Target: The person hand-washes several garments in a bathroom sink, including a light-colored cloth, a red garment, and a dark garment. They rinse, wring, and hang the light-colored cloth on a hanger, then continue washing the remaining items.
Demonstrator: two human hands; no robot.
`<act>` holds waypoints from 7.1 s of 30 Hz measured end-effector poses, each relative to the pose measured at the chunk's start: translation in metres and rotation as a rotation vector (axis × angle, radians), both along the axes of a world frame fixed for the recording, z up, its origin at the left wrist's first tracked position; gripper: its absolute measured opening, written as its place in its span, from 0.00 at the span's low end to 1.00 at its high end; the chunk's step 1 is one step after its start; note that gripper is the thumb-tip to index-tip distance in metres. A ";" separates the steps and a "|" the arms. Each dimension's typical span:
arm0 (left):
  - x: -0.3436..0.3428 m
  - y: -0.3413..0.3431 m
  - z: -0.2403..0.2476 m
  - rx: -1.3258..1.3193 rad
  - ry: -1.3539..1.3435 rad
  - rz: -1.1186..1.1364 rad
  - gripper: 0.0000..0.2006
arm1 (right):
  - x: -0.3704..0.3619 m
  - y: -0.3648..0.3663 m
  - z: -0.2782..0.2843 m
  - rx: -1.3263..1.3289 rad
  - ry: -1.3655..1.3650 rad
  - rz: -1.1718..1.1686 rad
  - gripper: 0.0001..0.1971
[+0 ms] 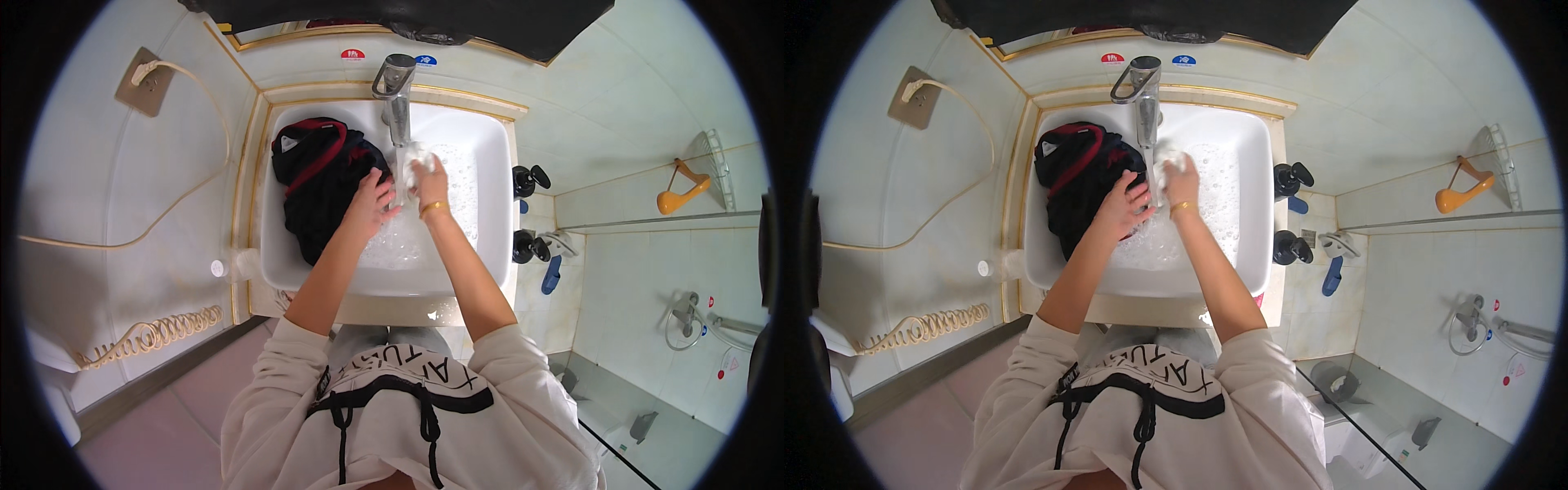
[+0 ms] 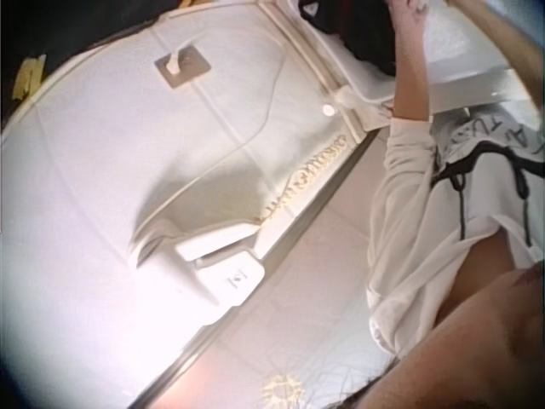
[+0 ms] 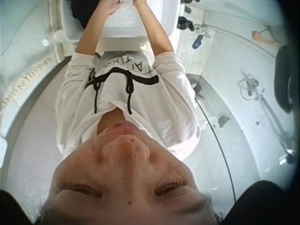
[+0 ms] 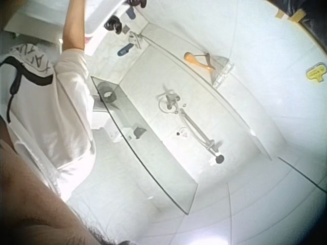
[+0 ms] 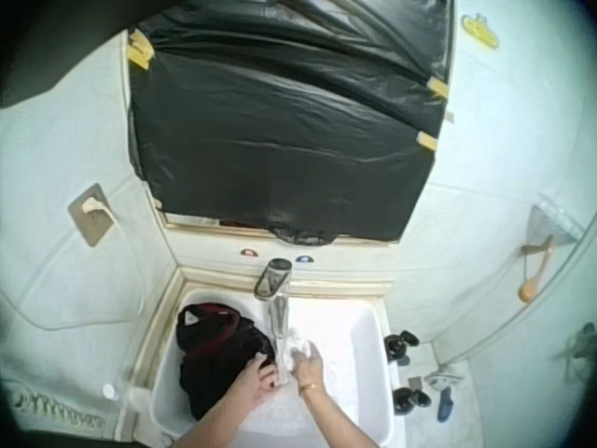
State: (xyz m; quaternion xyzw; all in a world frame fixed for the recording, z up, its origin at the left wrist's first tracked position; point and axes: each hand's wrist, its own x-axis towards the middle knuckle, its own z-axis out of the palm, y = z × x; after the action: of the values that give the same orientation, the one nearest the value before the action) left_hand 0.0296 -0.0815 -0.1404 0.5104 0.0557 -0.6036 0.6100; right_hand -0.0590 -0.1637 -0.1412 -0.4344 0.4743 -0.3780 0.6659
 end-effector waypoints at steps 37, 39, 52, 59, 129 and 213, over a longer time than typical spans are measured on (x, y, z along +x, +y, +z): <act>0.020 -0.004 -0.058 -0.541 0.348 -0.151 0.18 | 0.014 0.067 0.027 -0.708 0.261 0.135 0.10; 0.020 -0.009 -0.058 -0.839 0.575 -0.299 0.17 | 0.015 0.065 0.040 -0.966 0.473 0.131 0.09; 0.033 -0.007 0.028 -0.155 -0.315 -0.481 0.19 | -0.023 -0.019 -0.023 -0.217 0.141 -0.357 0.04; 0.043 -0.018 0.017 -0.288 -0.305 -0.273 0.12 | -0.042 -0.015 -0.011 0.600 -0.411 0.100 0.13; 0.017 -0.025 0.029 -0.273 -0.038 -0.119 0.14 | -0.021 -0.013 -0.025 0.541 -0.421 -0.080 0.28; 0.024 -0.027 -0.004 -0.253 0.323 -0.143 0.20 | 0.003 0.044 0.014 -0.530 0.082 0.057 0.13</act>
State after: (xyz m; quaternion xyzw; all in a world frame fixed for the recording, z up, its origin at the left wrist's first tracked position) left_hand 0.0535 -0.1087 -0.1442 0.3289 0.0401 -0.7217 0.6078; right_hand -0.0556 -0.1195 -0.1276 -0.6216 0.3728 -0.4522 0.5198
